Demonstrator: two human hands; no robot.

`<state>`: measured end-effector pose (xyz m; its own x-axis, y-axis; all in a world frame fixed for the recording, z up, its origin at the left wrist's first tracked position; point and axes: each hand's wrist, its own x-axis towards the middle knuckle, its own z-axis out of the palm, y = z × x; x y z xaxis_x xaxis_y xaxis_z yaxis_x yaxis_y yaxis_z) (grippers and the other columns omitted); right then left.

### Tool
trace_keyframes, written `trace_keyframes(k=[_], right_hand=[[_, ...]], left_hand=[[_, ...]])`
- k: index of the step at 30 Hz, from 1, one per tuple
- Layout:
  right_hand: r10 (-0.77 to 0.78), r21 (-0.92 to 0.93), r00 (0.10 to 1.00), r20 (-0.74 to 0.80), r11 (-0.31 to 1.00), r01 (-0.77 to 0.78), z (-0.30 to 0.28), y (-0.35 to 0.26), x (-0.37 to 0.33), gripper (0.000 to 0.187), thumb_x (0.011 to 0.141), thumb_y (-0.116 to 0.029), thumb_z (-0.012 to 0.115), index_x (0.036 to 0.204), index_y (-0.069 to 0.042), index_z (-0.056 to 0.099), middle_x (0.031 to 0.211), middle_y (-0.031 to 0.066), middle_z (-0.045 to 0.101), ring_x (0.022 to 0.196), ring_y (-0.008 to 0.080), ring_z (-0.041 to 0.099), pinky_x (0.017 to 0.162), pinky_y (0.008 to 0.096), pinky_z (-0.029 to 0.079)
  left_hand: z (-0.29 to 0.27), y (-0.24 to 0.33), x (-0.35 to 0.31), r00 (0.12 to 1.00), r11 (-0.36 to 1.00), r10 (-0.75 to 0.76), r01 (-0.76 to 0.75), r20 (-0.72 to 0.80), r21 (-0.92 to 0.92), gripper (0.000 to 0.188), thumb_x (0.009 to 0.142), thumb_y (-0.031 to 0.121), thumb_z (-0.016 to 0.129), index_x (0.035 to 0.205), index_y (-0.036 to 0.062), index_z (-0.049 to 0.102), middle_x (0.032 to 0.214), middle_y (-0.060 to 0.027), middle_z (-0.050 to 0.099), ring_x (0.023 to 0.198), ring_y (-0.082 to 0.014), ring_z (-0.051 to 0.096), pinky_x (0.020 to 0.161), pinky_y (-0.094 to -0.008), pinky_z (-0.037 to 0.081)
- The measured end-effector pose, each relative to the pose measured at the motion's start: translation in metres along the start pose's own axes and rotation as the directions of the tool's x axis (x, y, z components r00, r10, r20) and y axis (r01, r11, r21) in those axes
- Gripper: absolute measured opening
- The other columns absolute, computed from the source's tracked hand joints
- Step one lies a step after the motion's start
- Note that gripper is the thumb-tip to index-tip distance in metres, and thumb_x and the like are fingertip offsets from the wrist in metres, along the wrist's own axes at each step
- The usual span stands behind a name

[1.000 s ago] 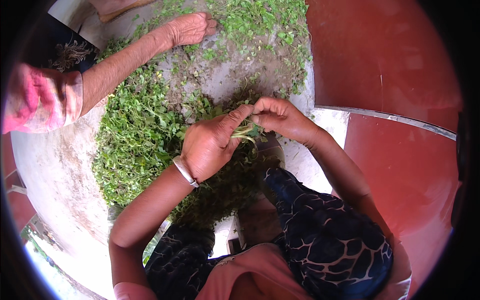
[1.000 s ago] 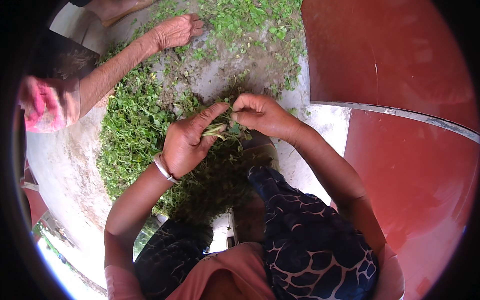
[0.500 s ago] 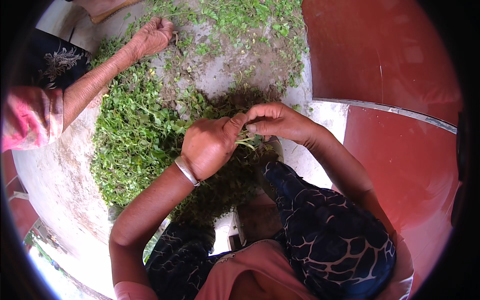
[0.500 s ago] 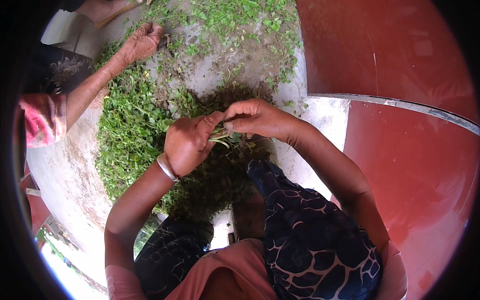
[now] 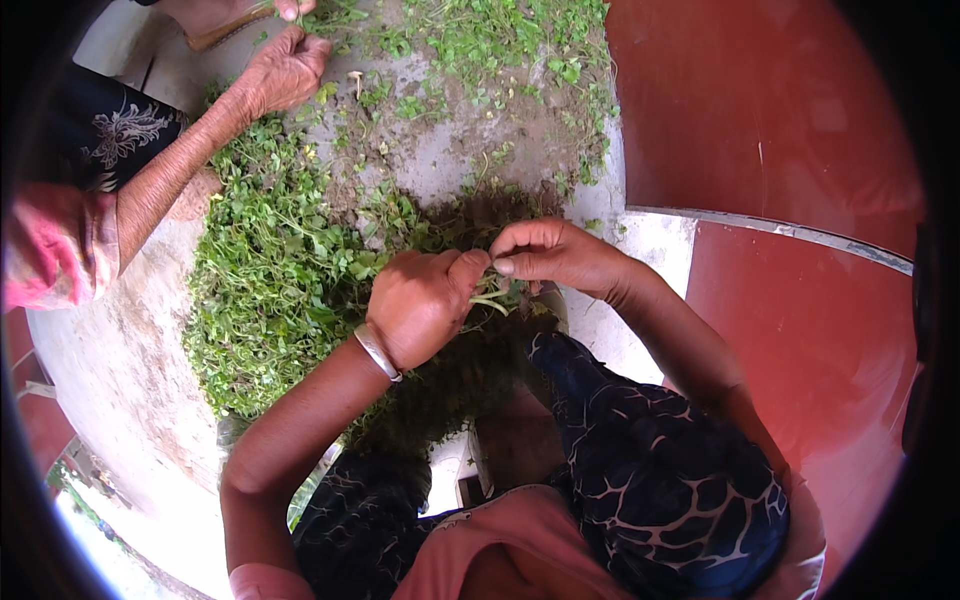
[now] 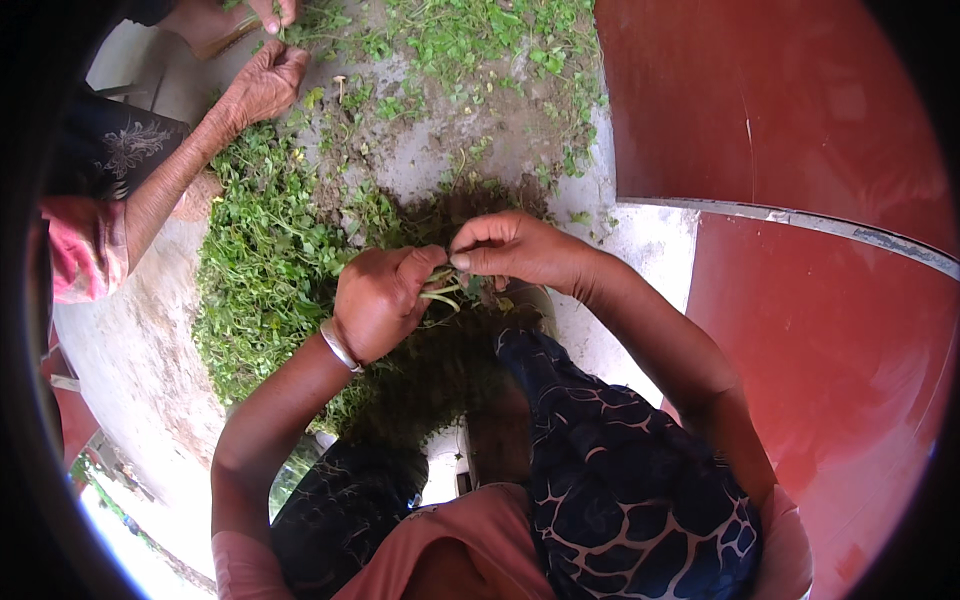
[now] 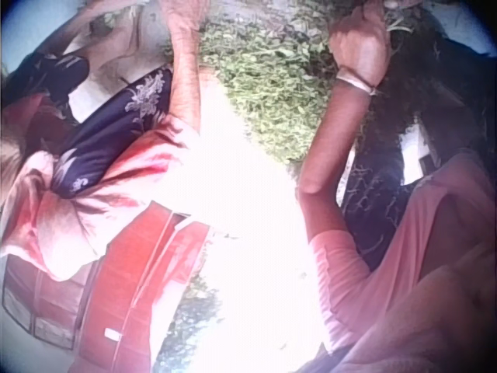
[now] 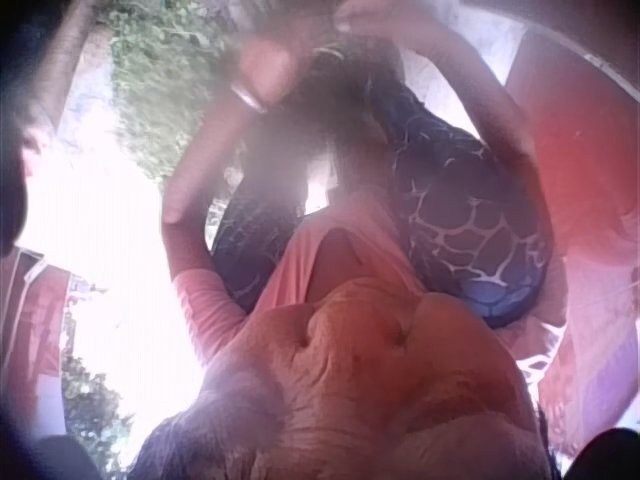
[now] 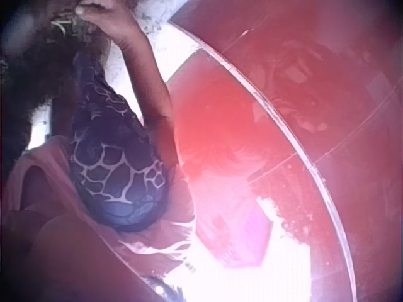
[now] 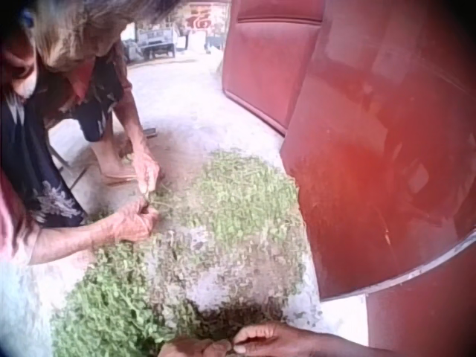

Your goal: The person sits on the floor and sorts through a large pile of green herbs, picking up bunches and separating leaves from stems by hand. Another person works alongside, also sorting the herbs.

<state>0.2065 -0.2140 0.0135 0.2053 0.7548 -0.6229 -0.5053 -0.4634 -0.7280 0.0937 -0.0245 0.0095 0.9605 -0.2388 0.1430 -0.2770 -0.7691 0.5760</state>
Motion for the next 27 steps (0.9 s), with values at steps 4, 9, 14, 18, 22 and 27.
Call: trace_keyframes(k=[4,9,14,18,22,27], right_hand=[[-0.071,-0.115,0.995,0.063,0.990,0.078,0.002,0.002,0.000,0.015,0.089,-0.018,0.061,0.098,-0.006,0.061,0.082,-0.0044,0.058,0.073,0.0029,0.050,0.063,0.0201,0.041],[-0.197,-0.322,0.980,0.004,0.928,0.188,0.005,0.005,0.000,0.014,0.088,-0.014,0.061,0.098,-0.003,0.060,0.084,-0.0031,0.057,0.080,0.0054,0.050,0.072,0.0236,0.043],[-0.218,-0.466,0.972,-0.090,0.871,0.152,0.012,-0.002,-0.002,0.015,0.087,-0.014,0.061,0.098,-0.003,0.060,0.084,0.0015,0.062,0.081,0.0075,0.055,0.074,0.0260,0.045],[-0.272,-0.541,0.956,-0.114,0.824,0.170,0.015,-0.007,-0.001,0.015,0.086,-0.014,0.061,0.097,-0.003,0.060,0.082,0.0039,0.063,0.078,0.0084,0.056,0.073,0.0272,0.046],[-0.375,-0.511,0.926,-0.038,0.804,0.305,0.015,0.004,0.006,0.013,0.084,-0.013,0.059,0.093,-0.004,0.060,0.079,0.0086,0.064,0.072,0.0122,0.059,0.067,0.0295,0.047],[-0.319,-0.469,0.924,0.212,0.796,0.382,0.021,0.009,0.007,0.018,0.085,-0.018,0.058,0.098,-0.006,0.061,0.082,0.0092,0.064,0.076,0.0160,0.061,0.070,0.0306,0.046]], left_hand=[[-0.002,0.003,-0.005,0.998,0.999,-0.029,0.030,0.064,-0.021,0.041,0.058,0.003,0.067,0.098,0.0084,0.058,0.079,-0.0074,0.063,0.062,-0.0288,0.058,0.057,-0.0385,0.047],[-0.002,0.005,-0.004,0.997,0.999,-0.037,0.035,0.074,0.028,0.042,0.060,0.005,0.066,0.101,0.0070,0.057,0.077,-0.0076,0.061,0.062,-0.0290,0.059,0.056,-0.0390,0.048],[-0.001,0.008,-0.003,0.993,0.993,-0.063,0.051,0.104,0.110,0.043,0.062,0.006,0.064,0.105,0.0060,0.057,0.078,-0.0083,0.061,0.063,-0.0287,0.059,0.056,-0.0394,0.048],[-0.004,0.008,0.000,0.998,0.996,-0.037,0.033,0.053,0.080,0.015,0.078,0.009,0.055,0.092,0.0057,0.055,0.068,-0.0091,0.058,0.058,-0.0277,0.059,0.052,-0.0385,0.047],[-0.011,0.015,-0.005,0.975,0.963,-0.211,0.219,0.065,-0.156,0.031,0.068,0.010,0.064,0.098,0.0066,0.058,0.078,-0.0129,0.063,0.065,-0.0310,0.062,0.056,-0.0389,0.050],[-0.020,0.000,-0.009,0.836,0.585,-0.509,0.510,0.204,-0.631,0.008,0.087,0.013,0.056,0.088,0.0053,0.054,0.066,0.0012,0.052,0.057,-0.0108,0.047,0.053,-0.0241,0.040]])
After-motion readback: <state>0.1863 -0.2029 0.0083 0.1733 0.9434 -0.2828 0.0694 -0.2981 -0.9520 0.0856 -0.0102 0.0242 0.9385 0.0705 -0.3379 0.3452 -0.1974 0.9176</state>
